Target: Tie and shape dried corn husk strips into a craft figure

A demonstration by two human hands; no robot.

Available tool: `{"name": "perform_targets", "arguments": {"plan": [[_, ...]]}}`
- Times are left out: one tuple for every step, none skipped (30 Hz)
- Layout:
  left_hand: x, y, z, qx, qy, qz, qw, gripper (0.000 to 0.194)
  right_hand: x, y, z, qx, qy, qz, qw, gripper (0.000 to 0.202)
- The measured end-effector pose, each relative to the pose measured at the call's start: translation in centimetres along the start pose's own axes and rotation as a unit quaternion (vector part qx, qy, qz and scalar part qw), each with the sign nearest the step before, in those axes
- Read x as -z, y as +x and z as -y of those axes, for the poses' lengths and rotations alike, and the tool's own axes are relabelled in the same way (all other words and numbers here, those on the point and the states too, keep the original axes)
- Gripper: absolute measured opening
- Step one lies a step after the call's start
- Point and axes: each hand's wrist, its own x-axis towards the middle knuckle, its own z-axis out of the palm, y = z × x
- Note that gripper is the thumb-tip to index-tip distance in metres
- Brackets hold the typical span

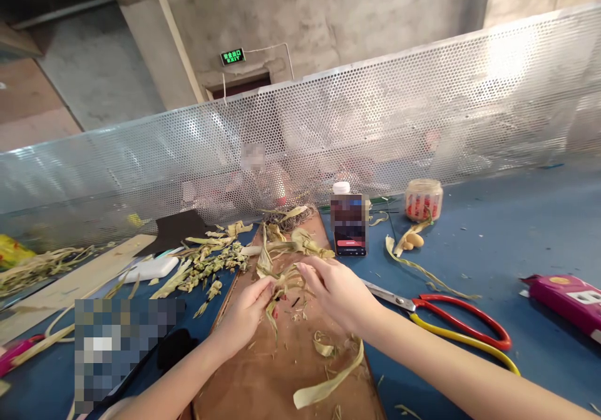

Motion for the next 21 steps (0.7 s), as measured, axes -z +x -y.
{"name": "perform_targets", "arguments": {"plan": [[0.1,0.0,-0.2,0.0,0.011,-0.004,1.0,0.03,0.1,0.1,-0.2,-0.011,0.013,0.027,0.999,0.038],[0.2,0.0,-0.3,-0.001,0.022,-0.007,1.0,0.03,0.2,0.2,-0.4,-0.016,0.027,0.051,0.998,0.041],[0.3,0.0,-0.4,-0.001,0.031,-0.008,0.999,0.03,0.3,0.3,-0.6,-0.016,0.042,0.072,0.996,0.044],[0.3,-0.1,-0.5,-0.003,0.039,-0.009,0.999,0.03,0.4,0.4,-0.8,-0.014,0.063,0.095,0.993,0.045],[0.4,-0.1,-0.6,-0.005,0.046,-0.008,0.999,0.03,0.4,0.5,-1.1,-0.011,0.088,0.12,0.989,0.044],[0.4,-0.1,-0.6,-0.008,0.052,-0.007,0.999,0.031,0.4,0.6,-1.3,-0.005,0.113,0.145,0.983,0.043],[0.4,-0.1,-0.6,-0.01,0.057,-0.006,0.998,0.031,0.4,0.7,-1.5,0.0,0.135,0.168,0.976,0.043],[0.4,-0.1,-0.5,-0.013,0.062,-0.005,0.998,0.031,0.3,0.8,-1.6,0.005,0.159,0.193,0.968,0.044],[0.4,-0.2,-0.5,-0.014,0.067,-0.005,0.998,0.032,0.2,0.8,-1.7,0.007,0.187,0.216,0.958,0.044],[0.4,-0.2,-0.4,-0.016,0.071,-0.005,0.997,0.032,0.2,0.9,-1.8,0.008,0.217,0.236,0.947,0.045],[0.4,-0.2,-0.2,-0.017,0.074,-0.007,0.997,0.032,0.1,0.9,-1.9,0.007,0.248,0.25,0.936,0.045],[0.4,-0.2,-0.1,-0.017,0.078,-0.012,0.997,0.032,0.1,0.9,-2.0,0.002,0.274,0.253,0.928,0.046],[0.4,-0.2,0.1,-0.016,0.081,-0.019,0.996,0.031,0.1,0.9,-2.1,-0.006,0.291,0.245,0.925,0.048],[0.5,-0.1,0.2,-0.015,0.083,-0.03,0.996,0.03,0.1,0.9,-2.2,-0.017,0.295,0.227,0.928,0.051],[0.6,0.0,0.4,-0.014,0.084,-0.041,0.996,0.03,0.2,0.9,-2.3,-0.027,0.286,0.205,0.935,0.055],[0.7,0.1,0.5,-0.013,0.084,-0.051,0.995,0.031,0.3,0.9,-2.3,-0.037,0.275,0.185,0.943,0.059],[0.9,0.2,0.7,-0.013,0.083,-0.062,0.995,0.031,0.4,0.9,-2.4,-0.044,0.265,0.168,0.948,0.061],[1.0,0.3,0.8,-0.013,0.081,-0.071,0.994,0.032,0.4,0.8,-2.4,-0.047,0.258,0.157,0.952,0.062],[1.2,0.5,0.8,-0.013,0.078,-0.081,0.994,0.032,0.5,0.8,-2.3,-0.046,0.253,0.149,0.955,0.062],[1.4,0.6,0.9,-0.013,0.075,-0.09,0.993,0.031,0.5,0.8,-2.2,-0.044,0.25,0.141,0.957,0.061],[1.5,0.7,0.9,-0.012,0.071,-0.1,0.992,0.03,0.6,0.7,-2.1,-0.039,0.245,0.137,0.959,0.06]]}}
